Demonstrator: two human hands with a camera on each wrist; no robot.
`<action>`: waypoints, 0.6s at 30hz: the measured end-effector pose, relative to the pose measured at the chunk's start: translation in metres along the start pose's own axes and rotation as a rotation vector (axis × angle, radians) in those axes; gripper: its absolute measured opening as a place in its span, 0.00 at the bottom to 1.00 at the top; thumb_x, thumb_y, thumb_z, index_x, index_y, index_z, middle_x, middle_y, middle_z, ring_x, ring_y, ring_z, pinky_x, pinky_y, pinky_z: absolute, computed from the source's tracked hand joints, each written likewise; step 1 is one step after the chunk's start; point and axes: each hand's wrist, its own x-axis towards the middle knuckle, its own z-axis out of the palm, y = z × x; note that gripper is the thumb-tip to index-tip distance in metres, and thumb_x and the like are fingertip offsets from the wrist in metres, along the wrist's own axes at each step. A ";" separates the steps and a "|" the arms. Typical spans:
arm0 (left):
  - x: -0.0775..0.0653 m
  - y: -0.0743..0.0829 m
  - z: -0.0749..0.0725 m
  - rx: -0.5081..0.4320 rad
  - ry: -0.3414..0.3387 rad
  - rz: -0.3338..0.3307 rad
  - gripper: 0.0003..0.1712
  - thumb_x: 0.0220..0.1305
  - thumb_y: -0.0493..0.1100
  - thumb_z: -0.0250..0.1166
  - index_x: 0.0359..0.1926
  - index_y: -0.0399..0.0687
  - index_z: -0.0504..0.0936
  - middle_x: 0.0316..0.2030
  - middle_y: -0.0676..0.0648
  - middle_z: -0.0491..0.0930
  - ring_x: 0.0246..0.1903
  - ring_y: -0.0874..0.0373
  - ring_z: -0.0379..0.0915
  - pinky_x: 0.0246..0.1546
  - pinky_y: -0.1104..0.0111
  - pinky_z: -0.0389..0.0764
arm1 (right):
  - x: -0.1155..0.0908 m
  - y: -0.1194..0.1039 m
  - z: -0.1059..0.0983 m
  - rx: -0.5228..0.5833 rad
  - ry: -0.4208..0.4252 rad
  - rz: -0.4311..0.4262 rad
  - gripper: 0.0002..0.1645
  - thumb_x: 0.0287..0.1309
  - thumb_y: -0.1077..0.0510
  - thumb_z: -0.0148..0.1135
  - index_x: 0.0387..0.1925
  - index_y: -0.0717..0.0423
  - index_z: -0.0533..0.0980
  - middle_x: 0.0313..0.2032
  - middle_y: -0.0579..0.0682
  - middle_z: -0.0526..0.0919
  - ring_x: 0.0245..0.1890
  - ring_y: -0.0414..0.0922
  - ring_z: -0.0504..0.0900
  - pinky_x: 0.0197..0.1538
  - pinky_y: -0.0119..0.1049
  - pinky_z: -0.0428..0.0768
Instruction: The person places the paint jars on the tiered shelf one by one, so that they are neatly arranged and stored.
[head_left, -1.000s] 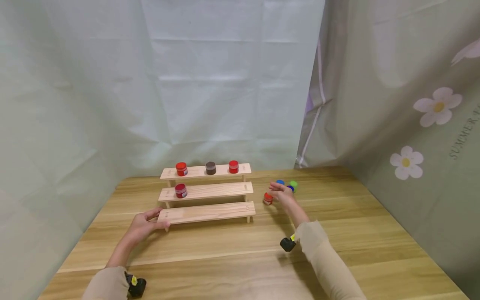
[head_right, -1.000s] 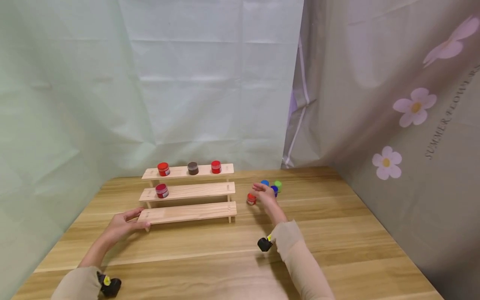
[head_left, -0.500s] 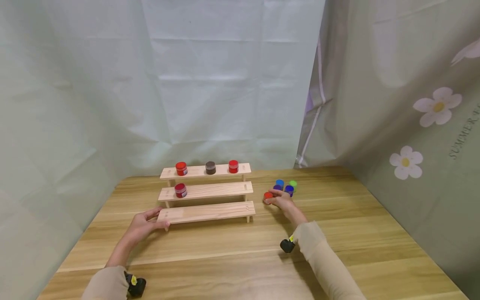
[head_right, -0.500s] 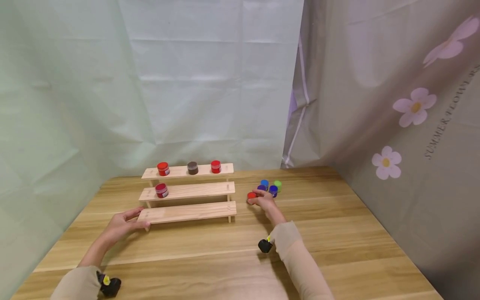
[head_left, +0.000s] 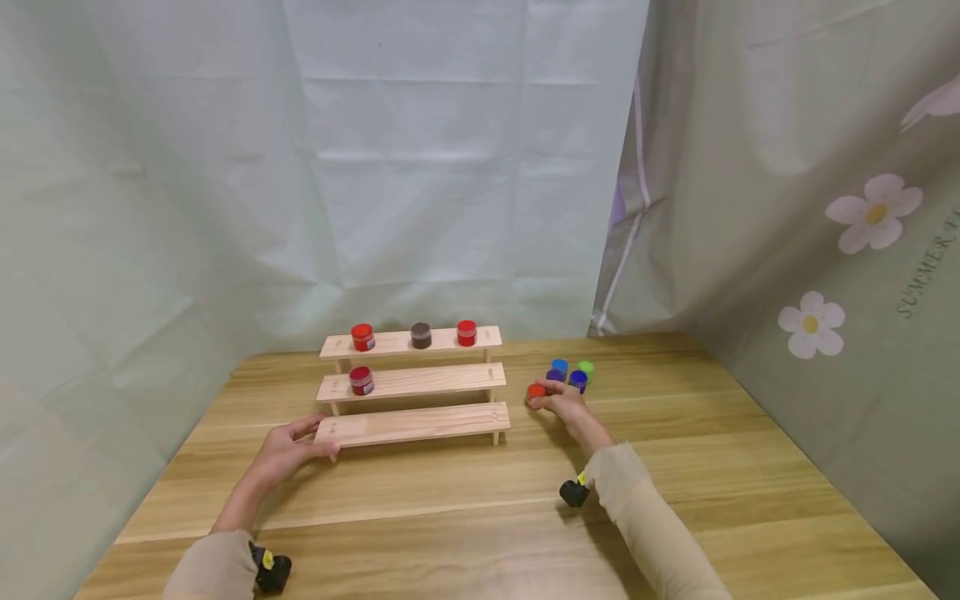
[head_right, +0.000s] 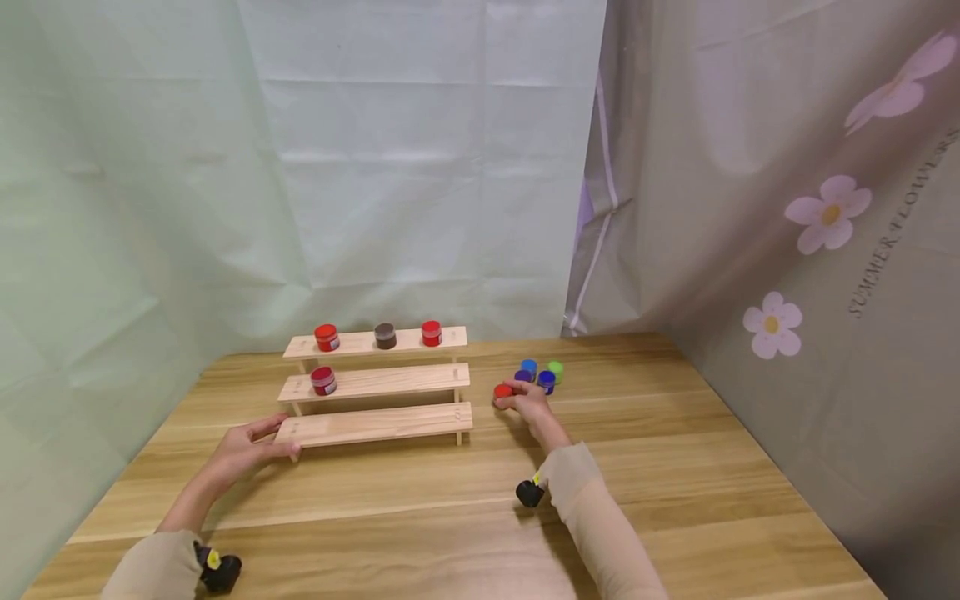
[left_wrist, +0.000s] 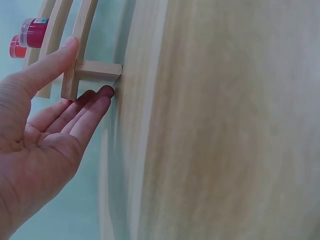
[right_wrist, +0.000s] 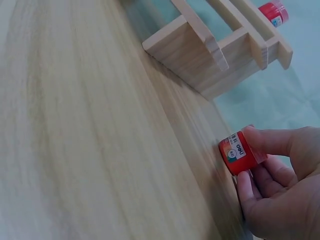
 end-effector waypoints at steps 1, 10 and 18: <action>-0.001 0.000 0.000 -0.001 0.001 -0.001 0.52 0.58 0.52 0.71 0.72 0.29 0.55 0.71 0.28 0.53 0.73 0.30 0.43 0.71 0.40 0.52 | -0.001 0.000 0.001 0.003 -0.002 -0.001 0.32 0.52 0.69 0.67 0.61 0.65 0.73 0.59 0.64 0.78 0.57 0.52 0.77 0.63 0.39 0.75; 0.000 -0.002 0.002 -0.020 0.008 0.008 0.50 0.58 0.48 0.71 0.71 0.28 0.56 0.70 0.29 0.55 0.73 0.32 0.45 0.72 0.42 0.53 | -0.008 -0.007 -0.003 0.074 0.072 0.029 0.31 0.57 0.64 0.66 0.62 0.62 0.72 0.58 0.62 0.77 0.46 0.45 0.76 0.45 0.31 0.76; 0.001 -0.005 0.001 -0.002 0.019 0.028 0.53 0.57 0.53 0.72 0.71 0.28 0.56 0.70 0.28 0.56 0.70 0.34 0.55 0.69 0.48 0.62 | -0.016 -0.029 -0.009 0.118 0.013 -0.013 0.31 0.60 0.64 0.63 0.65 0.64 0.68 0.59 0.63 0.76 0.42 0.42 0.81 0.49 0.35 0.80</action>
